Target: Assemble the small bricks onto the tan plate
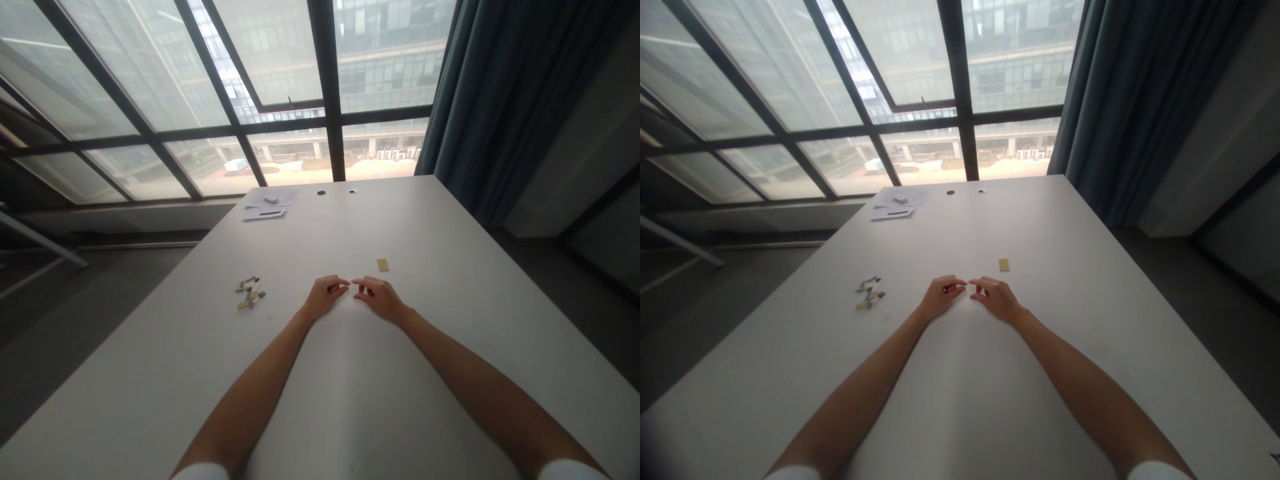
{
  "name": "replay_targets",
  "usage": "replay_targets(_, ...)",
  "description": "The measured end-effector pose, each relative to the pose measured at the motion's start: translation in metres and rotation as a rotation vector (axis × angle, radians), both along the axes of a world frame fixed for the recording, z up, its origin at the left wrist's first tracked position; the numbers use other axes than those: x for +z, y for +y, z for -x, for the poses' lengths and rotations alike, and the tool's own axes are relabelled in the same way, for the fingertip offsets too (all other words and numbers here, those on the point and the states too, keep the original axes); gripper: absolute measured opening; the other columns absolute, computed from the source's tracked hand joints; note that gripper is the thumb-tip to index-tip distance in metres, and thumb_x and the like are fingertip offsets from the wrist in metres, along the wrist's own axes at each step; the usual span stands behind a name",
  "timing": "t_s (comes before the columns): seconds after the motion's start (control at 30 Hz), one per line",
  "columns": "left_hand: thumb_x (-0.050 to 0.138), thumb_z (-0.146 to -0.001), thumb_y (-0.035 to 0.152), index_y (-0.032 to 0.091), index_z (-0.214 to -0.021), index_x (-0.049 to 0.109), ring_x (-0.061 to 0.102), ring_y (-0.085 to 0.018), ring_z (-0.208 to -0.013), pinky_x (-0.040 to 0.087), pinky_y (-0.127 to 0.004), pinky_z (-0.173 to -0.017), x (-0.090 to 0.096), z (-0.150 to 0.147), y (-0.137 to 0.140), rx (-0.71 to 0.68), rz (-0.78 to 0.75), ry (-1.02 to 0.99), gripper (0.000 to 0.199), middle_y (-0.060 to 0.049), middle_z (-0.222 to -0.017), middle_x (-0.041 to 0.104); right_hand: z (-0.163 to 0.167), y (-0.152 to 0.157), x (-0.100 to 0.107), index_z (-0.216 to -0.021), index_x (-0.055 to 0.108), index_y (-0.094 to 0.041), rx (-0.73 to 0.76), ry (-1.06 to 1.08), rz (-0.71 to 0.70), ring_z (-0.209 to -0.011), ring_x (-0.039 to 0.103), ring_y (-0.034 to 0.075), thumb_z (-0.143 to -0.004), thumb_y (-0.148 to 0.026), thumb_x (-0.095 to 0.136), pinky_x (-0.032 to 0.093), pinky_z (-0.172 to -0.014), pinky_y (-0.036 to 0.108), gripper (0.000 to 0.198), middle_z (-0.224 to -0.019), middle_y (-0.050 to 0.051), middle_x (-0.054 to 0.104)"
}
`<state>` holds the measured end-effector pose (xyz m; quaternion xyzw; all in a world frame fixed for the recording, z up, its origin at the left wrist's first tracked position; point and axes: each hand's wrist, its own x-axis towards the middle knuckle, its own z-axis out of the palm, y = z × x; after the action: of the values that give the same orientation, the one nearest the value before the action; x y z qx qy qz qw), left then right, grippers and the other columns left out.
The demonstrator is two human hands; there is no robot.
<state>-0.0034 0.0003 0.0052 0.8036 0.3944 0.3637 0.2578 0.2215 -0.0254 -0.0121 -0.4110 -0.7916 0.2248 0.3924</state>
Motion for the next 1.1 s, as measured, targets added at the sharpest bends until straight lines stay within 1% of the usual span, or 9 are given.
replay_targets(0.17,0.065,-0.089,0.034,0.018,-0.093,0.077,0.040,-0.009,-0.058,0.033,-0.024,-0.061,-0.0008,0.0010,-0.0008,-0.002,0.012,-0.005,0.021,0.005,-0.060,0.041,0.0001,0.0007,-0.0024,-0.115,0.071,-0.025,0.010,0.007,0.003,-0.063,0.052,0.011,-0.086,-0.025,0.073,0.044,-0.065,0.024,0.029,-0.087,0.000,0.068)
replay_targets(0.37,0.065,-0.089,0.037,0.018,-0.093,0.077,0.039,-0.010,-0.058,0.032,-0.024,-0.060,-0.0023,0.0006,-0.0005,0.000,0.020,-0.008,0.023,0.005,-0.060,0.041,-0.0009,0.0012,-0.0039,-0.114,0.071,-0.024,0.012,-0.001,-0.004,-0.062,0.051,0.011,-0.085,-0.026,0.073,0.043,-0.064,0.024,0.029,-0.088,0.000,0.069)
replay_targets(0.6,0.066,-0.089,0.034,0.017,-0.091,0.077,0.038,-0.010,-0.058,0.033,-0.024,-0.060,0.0009,-0.0004,-0.0014,0.006,0.011,-0.005,0.021,0.005,-0.059,0.042,-0.0002,0.0020,-0.0045,-0.112,0.071,-0.024,0.006,-0.011,0.000,-0.062,0.051,0.011,-0.085,-0.026,0.074,0.042,-0.064,0.024,0.027,-0.088,0.000,0.069)
replay_targets(0.87,0.065,-0.089,0.037,0.016,-0.091,0.078,0.039,-0.009,-0.058,0.032,-0.023,-0.060,-0.0014,-0.0001,-0.0010,0.004,0.020,-0.004,0.024,0.005,-0.060,0.042,-0.0001,0.0013,-0.0052,-0.113,0.070,-0.023,0.010,0.002,0.003,-0.062,0.051,0.010,-0.086,-0.027,0.073,0.042,-0.064,0.023,0.027,-0.088,0.000,0.069)
replay_targets(1.1,0.064,-0.090,0.040,0.016,-0.091,0.077,0.039,-0.010,-0.058,0.032,-0.023,-0.060,0.0014,-0.0008,-0.0020,0.004,0.026,0.005,0.027,0.005,-0.059,0.041,0.0002,0.0012,-0.0056,-0.112,0.070,-0.023,0.015,0.007,0.000,-0.062,0.051,0.011,-0.087,-0.029,0.072,0.042,-0.063,0.023,0.026,-0.087,0.000,0.069)
